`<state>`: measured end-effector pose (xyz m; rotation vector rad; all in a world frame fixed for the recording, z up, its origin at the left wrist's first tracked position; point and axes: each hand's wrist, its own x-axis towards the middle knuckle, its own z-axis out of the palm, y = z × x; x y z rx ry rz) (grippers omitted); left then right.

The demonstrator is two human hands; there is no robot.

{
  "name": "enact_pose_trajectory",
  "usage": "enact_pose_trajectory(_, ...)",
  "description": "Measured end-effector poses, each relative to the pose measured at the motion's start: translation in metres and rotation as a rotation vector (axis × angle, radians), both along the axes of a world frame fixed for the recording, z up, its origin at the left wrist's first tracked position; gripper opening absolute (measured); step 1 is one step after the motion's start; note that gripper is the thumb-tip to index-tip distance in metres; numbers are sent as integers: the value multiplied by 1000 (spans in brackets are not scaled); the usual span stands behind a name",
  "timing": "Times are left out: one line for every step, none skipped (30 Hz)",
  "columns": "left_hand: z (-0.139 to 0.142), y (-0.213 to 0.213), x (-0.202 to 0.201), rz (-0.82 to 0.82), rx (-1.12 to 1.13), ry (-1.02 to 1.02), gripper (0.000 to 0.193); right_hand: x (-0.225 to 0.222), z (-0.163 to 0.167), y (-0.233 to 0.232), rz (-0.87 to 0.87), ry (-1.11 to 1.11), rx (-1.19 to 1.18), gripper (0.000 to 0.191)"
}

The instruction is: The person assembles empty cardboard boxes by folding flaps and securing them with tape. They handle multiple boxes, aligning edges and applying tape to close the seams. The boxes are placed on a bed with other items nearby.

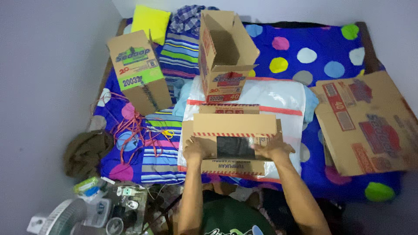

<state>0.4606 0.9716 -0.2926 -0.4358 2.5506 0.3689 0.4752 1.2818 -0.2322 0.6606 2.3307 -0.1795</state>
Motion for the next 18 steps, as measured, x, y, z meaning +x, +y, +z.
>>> enact_pose_trajectory(-4,3,3,-9,-34,18,134,2,7,-4,79,10,17,139)
enact_pose_trajectory(-8,5,7,-21,-72,35,136,5,11,-8,155,19,31,136)
enact_pose_trajectory(-10,9,9,-7,-70,17,141,8,14,-11,122,47,6,140)
enact_pose_trajectory(-12,13,10,6,-66,0,147,10,14,-12,86,74,-17,144)
enact_pose_trajectory(-11,18,12,15,-62,-21,153,13,13,-13,48,97,-41,148)
enact_pose_trajectory(-11,25,15,32,-89,-21,157,15,11,-12,53,102,-41,147)
enact_pose_trajectory(-10,35,18,47,-114,-22,161,17,7,-10,57,106,-40,146)
enact_pose_trajectory(-8,43,21,61,-140,-23,166,21,3,-8,60,109,-40,145)
enact_pose_trajectory(-4,50,25,126,-97,-20,164,25,-3,-6,68,123,-49,145)
enact_pose_trajectory(0,57,28,191,-53,-14,162,30,-9,-3,76,142,-57,145)
enact_pose_trajectory(4,64,28,252,-9,-6,160,33,-16,3,82,162,-65,146)
enact_pose_trajectory(7,73,28,241,-50,5,159,35,-23,10,53,198,-113,144)
enact_pose_trajectory(9,83,29,230,-90,11,157,38,-31,16,25,229,-160,143)
enact_pose_trajectory(9,91,32,221,-128,19,156,40,-39,22,-2,262,-205,143)
enact_pose_trajectory(9,96,34,213,-153,64,152,42,-46,29,28,341,-226,143)
enact_pose_trajectory(9,99,34,207,-178,108,149,44,-52,36,60,419,-246,144)
enact_pose_trajectory(10,101,37,202,-206,147,146,48,-56,42,92,492,-269,144)
enact_pose_trajectory(12,101,40,232,-195,172,141,51,-58,46,106,558,-291,146)
